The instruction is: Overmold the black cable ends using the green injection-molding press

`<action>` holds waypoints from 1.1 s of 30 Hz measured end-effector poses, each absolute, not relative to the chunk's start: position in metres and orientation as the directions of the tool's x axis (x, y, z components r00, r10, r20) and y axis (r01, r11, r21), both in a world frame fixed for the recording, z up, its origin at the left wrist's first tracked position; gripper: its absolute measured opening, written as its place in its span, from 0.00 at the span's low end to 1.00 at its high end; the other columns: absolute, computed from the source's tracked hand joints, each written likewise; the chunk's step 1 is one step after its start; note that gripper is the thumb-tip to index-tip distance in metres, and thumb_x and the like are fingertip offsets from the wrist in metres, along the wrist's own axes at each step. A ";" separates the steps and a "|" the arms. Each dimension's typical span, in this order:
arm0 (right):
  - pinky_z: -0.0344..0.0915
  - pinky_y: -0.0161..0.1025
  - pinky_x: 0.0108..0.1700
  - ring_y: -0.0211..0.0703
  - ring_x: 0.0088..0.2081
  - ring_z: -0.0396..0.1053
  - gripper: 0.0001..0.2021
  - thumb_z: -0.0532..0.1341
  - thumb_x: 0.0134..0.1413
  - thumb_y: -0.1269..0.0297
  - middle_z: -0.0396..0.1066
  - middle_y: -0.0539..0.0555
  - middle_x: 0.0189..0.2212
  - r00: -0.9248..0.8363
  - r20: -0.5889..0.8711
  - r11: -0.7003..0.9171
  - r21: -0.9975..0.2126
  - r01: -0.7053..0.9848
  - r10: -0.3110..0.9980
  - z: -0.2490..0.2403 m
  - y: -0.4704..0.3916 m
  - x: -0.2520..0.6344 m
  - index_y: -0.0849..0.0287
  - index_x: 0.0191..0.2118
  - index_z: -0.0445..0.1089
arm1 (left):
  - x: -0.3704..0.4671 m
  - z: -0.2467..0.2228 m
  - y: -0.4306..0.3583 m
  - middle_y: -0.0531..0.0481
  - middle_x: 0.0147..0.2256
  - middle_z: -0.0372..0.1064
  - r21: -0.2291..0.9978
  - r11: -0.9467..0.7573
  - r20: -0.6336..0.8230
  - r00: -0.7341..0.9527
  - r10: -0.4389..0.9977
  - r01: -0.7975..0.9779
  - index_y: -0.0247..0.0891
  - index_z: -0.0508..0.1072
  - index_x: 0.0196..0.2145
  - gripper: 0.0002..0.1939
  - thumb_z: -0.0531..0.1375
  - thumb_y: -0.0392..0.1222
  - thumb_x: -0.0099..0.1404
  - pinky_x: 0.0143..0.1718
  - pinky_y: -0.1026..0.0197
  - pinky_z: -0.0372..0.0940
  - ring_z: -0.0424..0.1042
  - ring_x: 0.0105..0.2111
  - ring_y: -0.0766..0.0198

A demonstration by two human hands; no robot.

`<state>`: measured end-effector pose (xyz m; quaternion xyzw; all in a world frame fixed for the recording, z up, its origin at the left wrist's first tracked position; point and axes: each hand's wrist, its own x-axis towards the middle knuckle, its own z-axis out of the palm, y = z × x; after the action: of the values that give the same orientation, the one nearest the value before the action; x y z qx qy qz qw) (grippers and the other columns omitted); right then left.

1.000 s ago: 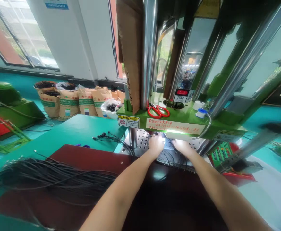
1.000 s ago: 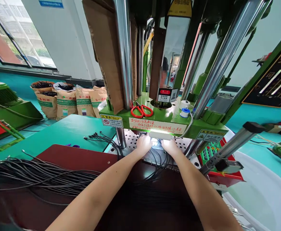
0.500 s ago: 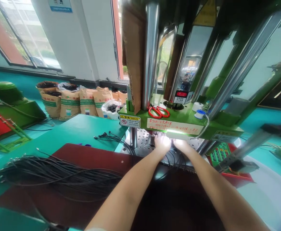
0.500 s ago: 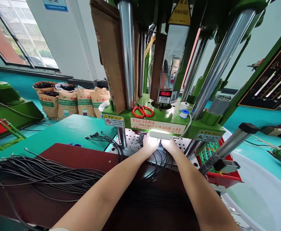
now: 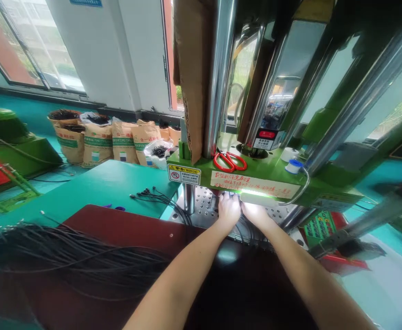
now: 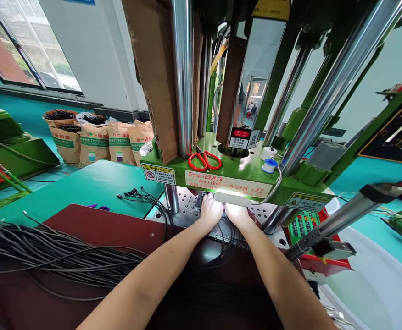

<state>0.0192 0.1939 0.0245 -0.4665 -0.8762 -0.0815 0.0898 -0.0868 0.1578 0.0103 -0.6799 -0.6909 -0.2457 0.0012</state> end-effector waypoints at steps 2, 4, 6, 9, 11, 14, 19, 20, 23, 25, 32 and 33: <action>0.55 0.46 0.50 0.51 0.40 0.67 0.14 0.47 0.53 0.73 0.72 0.64 0.35 -0.542 0.230 0.545 0.055 0.836 0.808 0.024 0.195 0.018 0.64 0.35 0.70 | -0.086 0.010 0.160 0.42 0.33 0.70 0.338 -0.051 0.330 -0.068 0.941 0.940 0.35 0.72 0.36 0.13 0.49 0.37 0.60 0.43 0.55 0.54 0.62 0.42 0.54; 0.55 0.46 0.50 0.52 0.40 0.67 0.14 0.47 0.54 0.72 0.72 0.63 0.36 -0.538 0.233 0.544 0.044 0.838 0.810 0.023 0.195 0.017 0.64 0.36 0.70 | -0.085 0.010 0.162 0.42 0.32 0.70 0.340 -0.036 0.321 -0.080 0.943 0.940 0.35 0.72 0.36 0.13 0.48 0.39 0.61 0.42 0.54 0.55 0.62 0.41 0.54; 0.55 0.45 0.50 0.51 0.41 0.66 0.15 0.47 0.55 0.71 0.72 0.62 0.36 -0.538 0.240 0.548 0.029 0.836 0.808 0.022 0.196 0.017 0.63 0.38 0.70 | -0.082 0.012 0.164 0.42 0.32 0.70 0.342 -0.013 0.313 -0.101 0.944 0.940 0.34 0.72 0.37 0.14 0.47 0.38 0.62 0.43 0.54 0.55 0.62 0.42 0.54; 0.55 0.44 0.50 0.50 0.42 0.66 0.16 0.46 0.57 0.70 0.72 0.60 0.37 -0.544 0.254 0.560 0.009 0.828 0.800 0.021 0.197 0.020 0.62 0.41 0.70 | -0.081 0.016 0.165 0.42 0.34 0.70 0.337 0.001 0.304 -0.110 0.946 0.941 0.34 0.71 0.38 0.14 0.47 0.36 0.62 0.44 0.54 0.55 0.62 0.42 0.54; 0.56 0.43 0.49 0.49 0.43 0.66 0.17 0.45 0.59 0.69 0.72 0.60 0.38 -0.550 0.264 0.569 0.005 0.822 0.792 0.020 0.197 0.024 0.63 0.43 0.69 | -0.083 0.020 0.164 0.42 0.37 0.69 0.329 -0.011 0.310 -0.097 0.946 0.944 0.35 0.71 0.40 0.15 0.47 0.35 0.61 0.45 0.54 0.56 0.61 0.44 0.54; 0.56 0.41 0.49 0.47 0.44 0.66 0.18 0.42 0.60 0.68 0.71 0.60 0.41 -0.574 0.269 0.594 0.009 0.804 0.773 0.021 0.197 0.030 0.63 0.45 0.67 | -0.090 0.025 0.158 0.42 0.43 0.66 0.304 -0.056 0.339 -0.053 0.939 0.951 0.36 0.68 0.44 0.16 0.46 0.36 0.63 0.47 0.54 0.55 0.59 0.47 0.54; 0.55 0.40 0.49 0.46 0.46 0.65 0.16 0.46 0.59 0.61 0.69 0.59 0.44 -0.632 0.214 0.646 0.006 0.763 0.745 0.026 0.192 0.037 0.61 0.44 0.67 | -0.112 0.026 0.150 0.46 0.45 0.66 0.231 -0.253 0.357 0.160 0.920 0.939 0.40 0.68 0.43 0.14 0.46 0.42 0.64 0.50 0.57 0.53 0.59 0.48 0.59; 0.55 0.40 0.49 0.47 0.46 0.64 0.16 0.47 0.59 0.60 0.69 0.59 0.44 -0.635 0.200 0.647 0.004 0.762 0.746 0.027 0.191 0.038 0.60 0.44 0.67 | -0.116 0.024 0.150 0.47 0.45 0.66 0.217 -0.298 0.352 0.210 0.912 0.929 0.41 0.68 0.43 0.14 0.47 0.44 0.64 0.51 0.58 0.52 0.59 0.49 0.60; 0.54 0.41 0.49 0.49 0.46 0.64 0.16 0.49 0.57 0.60 0.69 0.61 0.44 -0.628 0.161 0.637 -0.001 0.771 0.761 0.028 0.190 0.037 0.62 0.45 0.66 | -0.125 0.019 0.156 0.47 0.49 0.63 0.209 -0.387 0.327 0.309 0.893 0.898 0.41 0.64 0.48 0.18 0.48 0.49 0.63 0.53 0.58 0.49 0.57 0.51 0.60; 0.54 0.42 0.49 0.50 0.45 0.64 0.16 0.48 0.57 0.61 0.69 0.63 0.43 -0.616 0.138 0.622 -0.005 0.783 0.776 0.029 0.191 0.035 0.63 0.44 0.67 | -0.128 0.016 0.162 0.46 0.50 0.61 0.237 -0.381 0.296 0.307 0.905 0.894 0.41 0.61 0.51 0.23 0.48 0.53 0.62 0.52 0.57 0.51 0.57 0.52 0.59; 0.56 0.42 0.47 0.49 0.37 0.67 0.14 0.49 0.55 0.63 0.73 0.61 0.34 -0.556 0.096 0.561 -0.036 0.827 0.826 0.035 0.195 0.022 0.61 0.34 0.70 | -0.127 0.019 0.174 0.46 0.48 0.64 0.315 -0.329 0.149 0.296 0.943 0.890 0.40 0.65 0.47 0.22 0.49 0.54 0.60 0.50 0.56 0.54 0.60 0.50 0.58; 0.56 0.42 0.47 0.49 0.38 0.67 0.13 0.50 0.54 0.63 0.72 0.61 0.35 -0.553 0.102 0.559 -0.041 0.828 0.827 0.036 0.194 0.021 0.61 0.35 0.70 | -0.127 0.020 0.174 0.46 0.49 0.63 0.318 -0.326 0.149 0.292 0.945 0.890 0.40 0.64 0.48 0.23 0.49 0.54 0.60 0.50 0.57 0.53 0.59 0.50 0.58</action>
<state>0.0214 0.1943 0.0361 -0.4698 -0.8811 -0.0061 0.0549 -0.1269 0.1737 0.0198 -0.7991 -0.5740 -0.1558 -0.0872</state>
